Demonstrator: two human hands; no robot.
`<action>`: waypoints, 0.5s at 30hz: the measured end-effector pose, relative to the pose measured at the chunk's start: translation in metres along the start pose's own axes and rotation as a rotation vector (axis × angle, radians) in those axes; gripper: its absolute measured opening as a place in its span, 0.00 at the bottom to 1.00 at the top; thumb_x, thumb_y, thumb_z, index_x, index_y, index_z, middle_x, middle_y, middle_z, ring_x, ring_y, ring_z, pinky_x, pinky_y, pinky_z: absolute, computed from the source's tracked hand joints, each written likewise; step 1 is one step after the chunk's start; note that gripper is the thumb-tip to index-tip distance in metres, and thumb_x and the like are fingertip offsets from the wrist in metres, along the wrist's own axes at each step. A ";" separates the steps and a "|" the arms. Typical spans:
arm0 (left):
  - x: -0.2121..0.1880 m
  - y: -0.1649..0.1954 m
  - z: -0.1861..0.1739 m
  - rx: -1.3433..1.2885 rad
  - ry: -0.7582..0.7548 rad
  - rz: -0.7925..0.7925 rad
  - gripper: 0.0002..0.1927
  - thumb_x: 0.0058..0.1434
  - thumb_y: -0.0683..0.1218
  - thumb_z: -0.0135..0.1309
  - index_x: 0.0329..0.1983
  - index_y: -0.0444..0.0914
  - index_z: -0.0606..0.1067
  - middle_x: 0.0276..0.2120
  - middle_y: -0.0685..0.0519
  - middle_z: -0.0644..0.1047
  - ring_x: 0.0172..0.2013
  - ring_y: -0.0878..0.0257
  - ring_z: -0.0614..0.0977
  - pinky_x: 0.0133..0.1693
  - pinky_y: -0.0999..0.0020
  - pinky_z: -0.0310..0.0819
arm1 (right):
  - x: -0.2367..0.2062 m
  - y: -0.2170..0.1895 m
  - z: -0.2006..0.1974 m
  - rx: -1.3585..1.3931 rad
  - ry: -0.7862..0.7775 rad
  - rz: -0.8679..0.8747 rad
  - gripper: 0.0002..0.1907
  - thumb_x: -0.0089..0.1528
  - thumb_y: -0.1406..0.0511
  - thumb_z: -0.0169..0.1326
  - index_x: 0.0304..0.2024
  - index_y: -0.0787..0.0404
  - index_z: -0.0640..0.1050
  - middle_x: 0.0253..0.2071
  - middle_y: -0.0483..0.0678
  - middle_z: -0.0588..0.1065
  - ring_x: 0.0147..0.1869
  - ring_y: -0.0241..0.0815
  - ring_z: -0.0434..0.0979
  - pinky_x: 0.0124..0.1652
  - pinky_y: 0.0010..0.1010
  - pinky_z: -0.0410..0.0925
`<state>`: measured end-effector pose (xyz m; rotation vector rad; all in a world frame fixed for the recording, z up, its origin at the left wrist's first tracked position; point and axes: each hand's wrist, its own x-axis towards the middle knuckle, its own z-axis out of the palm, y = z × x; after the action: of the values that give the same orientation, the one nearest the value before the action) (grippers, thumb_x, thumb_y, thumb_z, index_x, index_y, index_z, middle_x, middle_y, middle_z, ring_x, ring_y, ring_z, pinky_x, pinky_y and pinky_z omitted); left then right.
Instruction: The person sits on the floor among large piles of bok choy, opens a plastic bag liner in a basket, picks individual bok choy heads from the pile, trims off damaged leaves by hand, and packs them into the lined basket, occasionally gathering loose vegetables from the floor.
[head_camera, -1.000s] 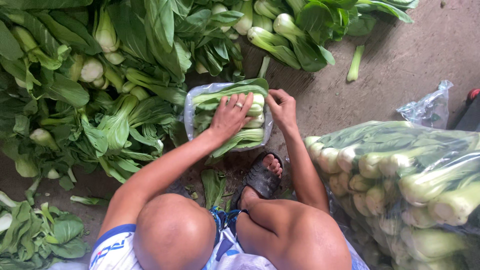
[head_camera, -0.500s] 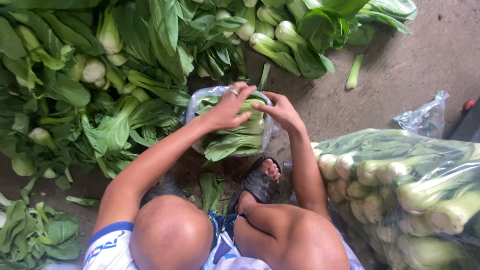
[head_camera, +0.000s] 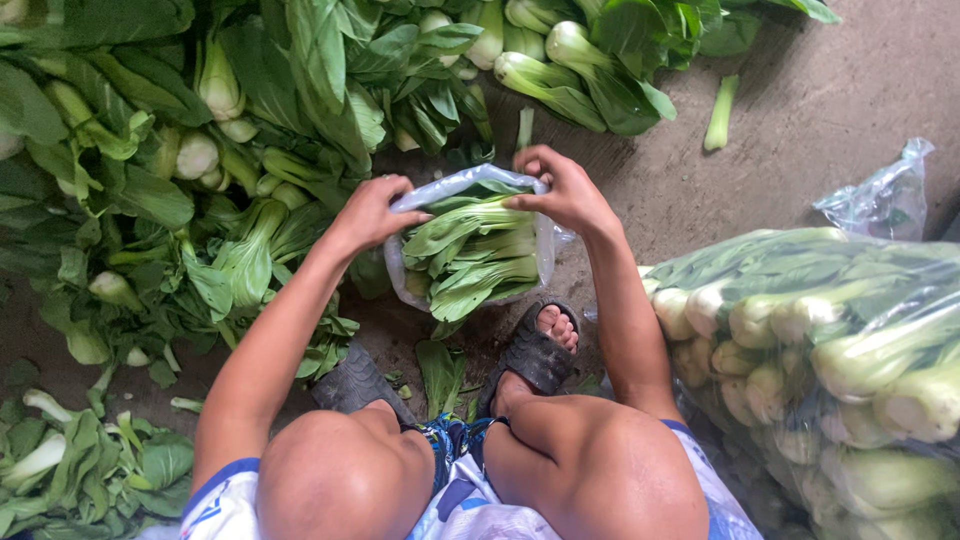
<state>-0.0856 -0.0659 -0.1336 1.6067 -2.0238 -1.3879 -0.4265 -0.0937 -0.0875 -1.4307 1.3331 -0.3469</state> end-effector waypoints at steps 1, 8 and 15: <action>-0.006 0.001 0.004 -0.010 0.033 -0.007 0.20 0.52 0.54 0.70 0.34 0.36 0.76 0.28 0.46 0.77 0.30 0.53 0.78 0.34 0.58 0.70 | 0.000 -0.002 -0.002 -0.053 0.016 -0.019 0.34 0.48 0.57 0.75 0.52 0.65 0.77 0.37 0.45 0.75 0.40 0.34 0.73 0.39 0.26 0.68; -0.024 -0.008 0.021 -0.031 0.236 0.038 0.17 0.55 0.49 0.69 0.29 0.35 0.74 0.25 0.49 0.73 0.26 0.58 0.74 0.30 0.61 0.65 | 0.003 -0.018 -0.005 0.033 -0.169 0.059 0.18 0.52 0.61 0.69 0.42 0.62 0.84 0.32 0.45 0.80 0.35 0.31 0.73 0.37 0.26 0.67; -0.014 0.009 0.046 -0.185 0.301 0.025 0.17 0.56 0.48 0.67 0.28 0.35 0.71 0.24 0.51 0.72 0.27 0.61 0.72 0.31 0.63 0.67 | 0.003 -0.022 -0.013 -0.148 0.049 -0.002 0.12 0.51 0.65 0.70 0.37 0.61 0.84 0.27 0.45 0.78 0.31 0.32 0.73 0.34 0.28 0.67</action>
<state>-0.1160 -0.0295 -0.1464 1.5934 -1.6874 -1.2009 -0.4243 -0.1080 -0.0657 -1.5553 1.4210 -0.2911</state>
